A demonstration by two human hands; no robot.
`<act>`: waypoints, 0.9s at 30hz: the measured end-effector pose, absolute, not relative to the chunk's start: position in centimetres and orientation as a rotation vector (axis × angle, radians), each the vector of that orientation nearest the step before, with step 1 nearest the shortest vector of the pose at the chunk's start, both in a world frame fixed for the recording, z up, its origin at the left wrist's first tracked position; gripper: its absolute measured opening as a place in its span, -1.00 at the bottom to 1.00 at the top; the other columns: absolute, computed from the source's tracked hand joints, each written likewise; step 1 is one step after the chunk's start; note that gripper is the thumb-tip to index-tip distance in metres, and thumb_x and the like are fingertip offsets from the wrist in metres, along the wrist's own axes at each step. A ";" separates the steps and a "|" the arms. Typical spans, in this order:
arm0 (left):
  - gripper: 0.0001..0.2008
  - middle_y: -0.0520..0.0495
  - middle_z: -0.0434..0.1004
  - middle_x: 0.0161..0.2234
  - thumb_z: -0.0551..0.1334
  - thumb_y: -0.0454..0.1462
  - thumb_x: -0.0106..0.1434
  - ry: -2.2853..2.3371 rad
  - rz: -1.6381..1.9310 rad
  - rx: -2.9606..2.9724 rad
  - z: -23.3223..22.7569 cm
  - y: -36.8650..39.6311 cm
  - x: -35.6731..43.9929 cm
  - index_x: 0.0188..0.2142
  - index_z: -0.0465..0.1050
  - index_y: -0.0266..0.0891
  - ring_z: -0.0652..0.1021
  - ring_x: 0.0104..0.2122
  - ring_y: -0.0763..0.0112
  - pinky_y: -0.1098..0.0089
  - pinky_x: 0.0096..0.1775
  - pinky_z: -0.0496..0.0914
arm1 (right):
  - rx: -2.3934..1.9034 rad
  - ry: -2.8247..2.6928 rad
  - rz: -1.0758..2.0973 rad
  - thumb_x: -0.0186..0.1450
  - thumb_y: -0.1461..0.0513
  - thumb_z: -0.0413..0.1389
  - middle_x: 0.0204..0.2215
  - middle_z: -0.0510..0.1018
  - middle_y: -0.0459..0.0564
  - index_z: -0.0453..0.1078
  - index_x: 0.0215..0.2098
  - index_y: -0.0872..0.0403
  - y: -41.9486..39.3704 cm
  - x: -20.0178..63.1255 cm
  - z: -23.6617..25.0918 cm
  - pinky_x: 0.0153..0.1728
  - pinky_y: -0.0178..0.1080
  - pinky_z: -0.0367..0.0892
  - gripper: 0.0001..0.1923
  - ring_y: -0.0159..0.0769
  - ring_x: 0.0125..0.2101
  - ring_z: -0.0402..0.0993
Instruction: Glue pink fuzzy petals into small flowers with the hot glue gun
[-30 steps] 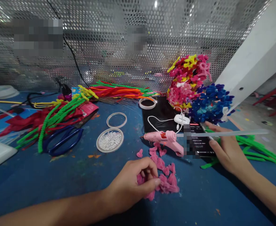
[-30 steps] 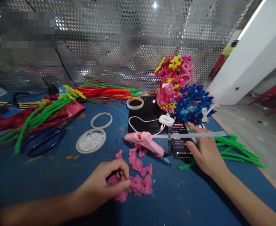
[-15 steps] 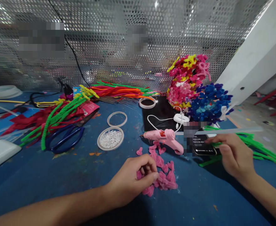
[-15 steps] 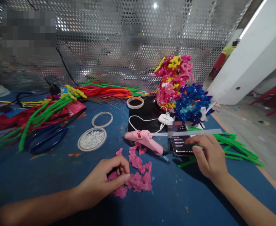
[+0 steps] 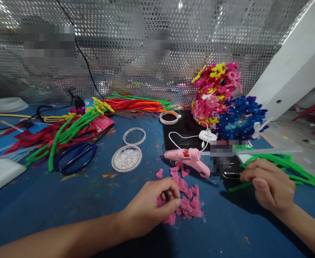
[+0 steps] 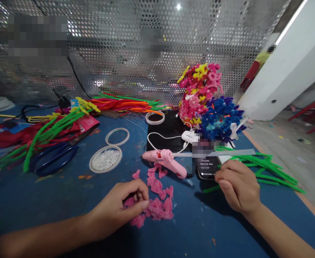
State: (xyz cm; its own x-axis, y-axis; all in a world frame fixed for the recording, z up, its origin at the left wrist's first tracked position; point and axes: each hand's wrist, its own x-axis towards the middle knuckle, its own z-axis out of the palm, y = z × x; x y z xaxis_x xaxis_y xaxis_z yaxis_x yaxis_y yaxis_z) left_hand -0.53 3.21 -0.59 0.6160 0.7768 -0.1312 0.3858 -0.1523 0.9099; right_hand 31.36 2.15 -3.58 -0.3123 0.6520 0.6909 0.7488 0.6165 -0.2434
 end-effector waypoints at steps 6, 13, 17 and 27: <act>-0.98 0.11 0.33 -0.51 0.14 -0.31 0.16 0.994 0.480 1.794 -0.7 3.1 -0.7 -0.37 0.32 -0.22 0.35 -0.49 0.52 0.48 -0.40 0.26 | -1.086 -2.112 -0.142 0.36 0.17 -0.16 -0.62 0.45 -0.02 0.32 -0.50 0.01 2.1 31.3 -3.5 -0.45 -0.16 0.29 -0.66 -0.21 -0.50 0.39; -0.88 0.14 0.19 -0.52 0.17 -0.27 0.14 1.083 0.460 1.932 -0.5 3.0 -0.7 -0.30 0.28 -0.19 0.31 -0.48 0.48 0.38 -0.28 0.27 | -0.995 -2.336 -0.183 0.39 0.16 -0.21 -0.66 0.34 -0.07 0.28 -0.51 0.02 1.9 31.0 -3.5 -0.53 -0.21 0.13 -0.61 -0.30 -0.59 0.23; -0.87 0.06 0.29 -0.41 0.20 -0.25 0.13 1.043 0.391 2.051 -0.4 2.7 -0.5 -0.30 0.32 -0.18 0.34 -0.37 0.40 0.34 -0.23 0.27 | -0.829 -2.572 -0.336 0.40 0.14 -0.18 -0.72 0.29 -0.09 0.24 -0.62 0.04 1.9 29.7 -3.3 -0.55 -0.21 0.02 -0.55 -0.32 -0.62 0.17; -0.81 0.02 0.39 -0.29 0.19 -0.29 0.18 0.984 0.318 2.194 -0.6 2.4 -0.2 -0.18 0.41 -0.14 0.40 -0.32 0.39 0.40 -0.25 0.27 | -0.882 -2.574 -0.338 0.33 0.21 -0.01 -0.78 0.28 -0.14 0.19 -0.71 0.04 -0.3 24.6 -3.9 -0.52 -0.20 -0.10 -0.57 -0.37 -0.67 0.14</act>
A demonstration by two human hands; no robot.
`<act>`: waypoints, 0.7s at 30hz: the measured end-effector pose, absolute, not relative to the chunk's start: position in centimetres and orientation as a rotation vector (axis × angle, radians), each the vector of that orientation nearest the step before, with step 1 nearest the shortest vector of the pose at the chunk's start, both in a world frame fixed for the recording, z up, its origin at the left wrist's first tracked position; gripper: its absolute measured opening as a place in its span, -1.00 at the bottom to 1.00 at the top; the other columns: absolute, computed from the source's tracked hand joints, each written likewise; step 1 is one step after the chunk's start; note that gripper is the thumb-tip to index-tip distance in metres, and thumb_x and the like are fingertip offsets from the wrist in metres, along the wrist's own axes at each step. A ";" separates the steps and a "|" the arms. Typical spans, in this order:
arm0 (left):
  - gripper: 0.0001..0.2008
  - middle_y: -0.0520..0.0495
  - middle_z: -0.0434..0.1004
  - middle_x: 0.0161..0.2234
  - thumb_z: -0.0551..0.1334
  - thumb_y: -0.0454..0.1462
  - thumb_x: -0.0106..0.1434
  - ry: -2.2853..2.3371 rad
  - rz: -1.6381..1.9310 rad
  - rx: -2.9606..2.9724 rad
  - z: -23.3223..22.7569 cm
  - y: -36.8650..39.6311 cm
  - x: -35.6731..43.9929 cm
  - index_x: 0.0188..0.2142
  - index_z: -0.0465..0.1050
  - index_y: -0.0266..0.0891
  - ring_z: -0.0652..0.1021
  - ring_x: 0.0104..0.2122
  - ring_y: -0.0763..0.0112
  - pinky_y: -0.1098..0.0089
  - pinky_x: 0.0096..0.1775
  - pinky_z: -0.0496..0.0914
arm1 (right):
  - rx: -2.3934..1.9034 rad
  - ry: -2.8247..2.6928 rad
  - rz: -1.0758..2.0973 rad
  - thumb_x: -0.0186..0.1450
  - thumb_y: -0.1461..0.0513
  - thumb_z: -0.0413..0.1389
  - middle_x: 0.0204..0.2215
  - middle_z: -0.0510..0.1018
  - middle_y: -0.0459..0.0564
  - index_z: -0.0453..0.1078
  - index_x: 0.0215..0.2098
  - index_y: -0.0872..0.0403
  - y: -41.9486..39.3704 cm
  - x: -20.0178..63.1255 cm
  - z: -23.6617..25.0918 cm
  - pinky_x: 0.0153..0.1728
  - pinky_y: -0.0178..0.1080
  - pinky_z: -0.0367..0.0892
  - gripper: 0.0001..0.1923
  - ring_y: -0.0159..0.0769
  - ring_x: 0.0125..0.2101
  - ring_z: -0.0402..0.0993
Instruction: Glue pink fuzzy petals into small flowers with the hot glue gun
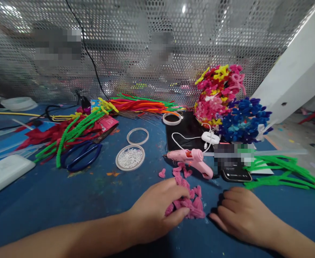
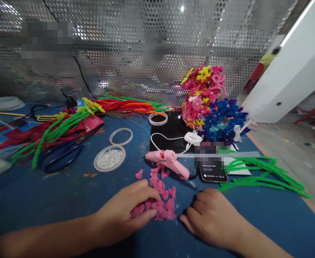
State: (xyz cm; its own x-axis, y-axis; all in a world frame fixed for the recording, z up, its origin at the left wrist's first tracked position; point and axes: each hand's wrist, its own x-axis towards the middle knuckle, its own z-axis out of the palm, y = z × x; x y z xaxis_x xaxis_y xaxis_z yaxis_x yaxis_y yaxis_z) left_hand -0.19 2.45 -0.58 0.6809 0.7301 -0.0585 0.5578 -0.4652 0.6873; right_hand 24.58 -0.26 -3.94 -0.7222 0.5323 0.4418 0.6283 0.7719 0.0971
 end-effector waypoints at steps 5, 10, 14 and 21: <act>-0.83 0.06 0.42 -0.38 0.21 -0.31 0.17 0.948 0.379 2.253 -1.0 2.1 -0.1 -0.21 0.43 -0.14 0.40 -0.38 0.43 0.43 -0.28 0.23 | -0.978 -2.597 -0.153 0.35 0.23 -0.05 -0.75 0.32 -0.17 0.22 -0.64 0.04 -0.6 24.2 -4.2 -0.51 -0.21 -0.08 -0.62 -0.38 -0.67 0.17; -0.93 0.12 0.32 -0.53 0.20 -0.34 0.19 0.939 0.479 2.178 -1.2 2.1 -0.1 -0.35 0.45 -0.18 0.34 -0.49 0.53 0.47 -0.35 0.21 | -1.013 -2.595 -0.005 0.36 0.24 -0.07 -0.73 0.32 -0.19 0.21 -0.61 0.04 -0.3 24.5 -4.0 -0.52 -0.23 -0.08 -0.63 -0.39 -0.65 0.18; -0.94 0.11 0.29 -0.54 0.19 -0.38 0.14 1.006 0.519 1.975 -1.0 2.5 -0.2 -0.41 0.44 -0.23 0.34 -0.51 0.56 0.54 -0.45 0.21 | -1.011 -2.595 0.000 0.36 0.23 -0.07 -0.72 0.32 -0.19 0.21 -0.60 0.04 -0.5 24.5 -4.0 -0.52 -0.23 -0.06 -0.65 -0.39 -0.64 0.18; -0.91 0.07 0.39 -0.50 0.25 -0.31 0.10 1.045 0.566 1.807 -0.9 3.4 -0.4 -0.49 0.40 -0.28 0.37 -0.51 0.54 0.52 -0.45 0.25 | -1.030 -2.402 -0.170 0.32 0.25 0.00 -0.72 0.32 -0.16 0.25 -0.63 0.05 -0.1 24.7 -4.0 -0.55 -0.26 0.00 -0.66 -0.38 -0.66 0.20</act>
State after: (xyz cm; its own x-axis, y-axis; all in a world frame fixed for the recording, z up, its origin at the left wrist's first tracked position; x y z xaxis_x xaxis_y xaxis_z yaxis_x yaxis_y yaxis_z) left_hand -0.36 3.39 -0.90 0.5296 0.8461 -0.0606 0.4117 -0.1939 0.8905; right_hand 24.73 -0.14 -3.95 -0.5782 0.6407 0.5052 0.7054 0.7037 -0.0851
